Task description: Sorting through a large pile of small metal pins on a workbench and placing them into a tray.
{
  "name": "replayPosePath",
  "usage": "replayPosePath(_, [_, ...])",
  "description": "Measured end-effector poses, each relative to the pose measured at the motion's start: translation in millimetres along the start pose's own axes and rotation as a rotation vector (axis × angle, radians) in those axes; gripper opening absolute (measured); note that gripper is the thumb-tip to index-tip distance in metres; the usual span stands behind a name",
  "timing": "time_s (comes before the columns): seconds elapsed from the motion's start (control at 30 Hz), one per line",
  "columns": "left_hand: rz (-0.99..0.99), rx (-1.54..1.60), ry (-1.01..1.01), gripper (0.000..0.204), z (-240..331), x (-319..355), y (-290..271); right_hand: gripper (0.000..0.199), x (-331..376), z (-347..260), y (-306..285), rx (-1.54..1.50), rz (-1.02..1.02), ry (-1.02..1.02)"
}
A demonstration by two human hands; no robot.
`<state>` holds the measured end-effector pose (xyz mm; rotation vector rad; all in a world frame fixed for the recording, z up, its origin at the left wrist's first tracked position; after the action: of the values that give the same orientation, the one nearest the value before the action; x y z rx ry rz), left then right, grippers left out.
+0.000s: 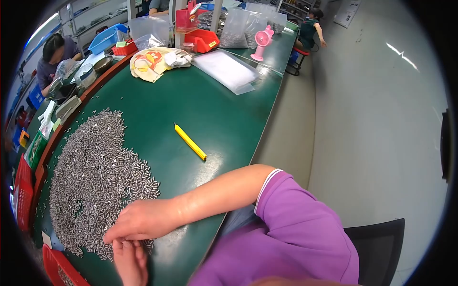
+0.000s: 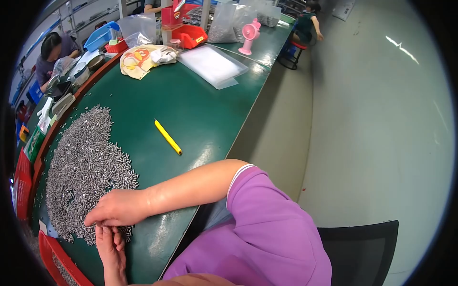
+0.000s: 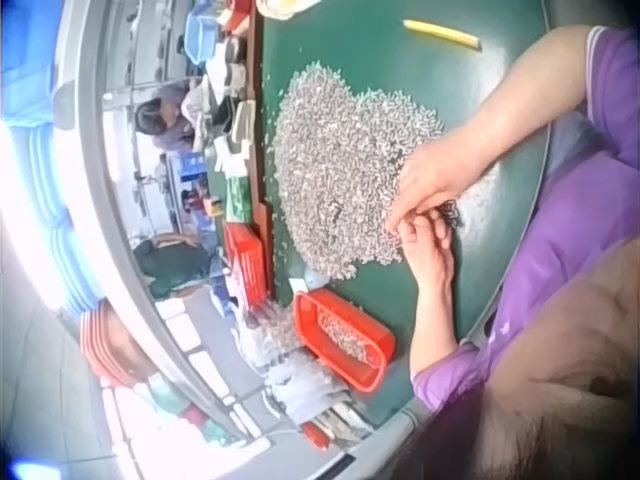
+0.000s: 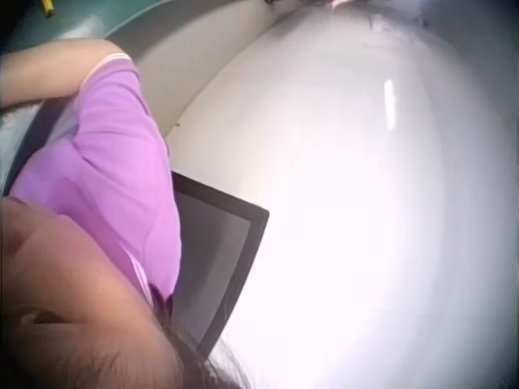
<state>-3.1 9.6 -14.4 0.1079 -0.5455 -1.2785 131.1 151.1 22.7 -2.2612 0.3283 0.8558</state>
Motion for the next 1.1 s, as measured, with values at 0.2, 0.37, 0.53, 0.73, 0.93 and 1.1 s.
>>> replayPosePath(0.2, [0.035, 0.013, -0.026, 0.021, 5.1, 2.5, 4.8, 0.019, 16.7, 28.9, -16.5, 0.538, -0.107, 0.153])
replayPosePath(0.37, [0.035, 0.057, -0.090, 0.019, 4.6, 3.6, 5.2, 0.008, 13.7, 38.7, 5.1, 0.600, -0.116, 0.138])
replayPosePath(0.53, [0.040, 0.059, -0.108, 0.016, 6.5, 4.9, 7.2, 0.006, 11.8, 35.0, 7.3, 0.653, -0.107, 0.091])
replayPosePath(0.73, [0.008, 0.109, -0.132, 0.017, 4.8, 1.9, 7.7, 0.012, 15.8, 23.5, -7.7, 0.566, -0.165, 0.165])
replayPosePath(0.93, [-0.033, 0.153, -0.102, 0.018, 3.2, 2.2, 5.8, 0.011, 12.8, 36.9, 9.0, 0.583, -0.123, 0.090])
replayPosePath(1.1, [-0.037, 0.192, -0.152, 0.013, 9.6, 6.9, 8.8, 0.010, 0.6, 23.4, -0.1, 0.447, 0.088, -0.008])
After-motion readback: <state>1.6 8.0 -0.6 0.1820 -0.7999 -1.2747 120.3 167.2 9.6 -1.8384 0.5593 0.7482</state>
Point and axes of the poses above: each hand's wrist, its own x-axis away from the middle knuckle, its own y-axis out of the palm, z = x × y, the point moved 1 cm from there along -x, towards the middle knuckle, and after that the axes turned 8 degrees about -y, right-handed, at the moved point
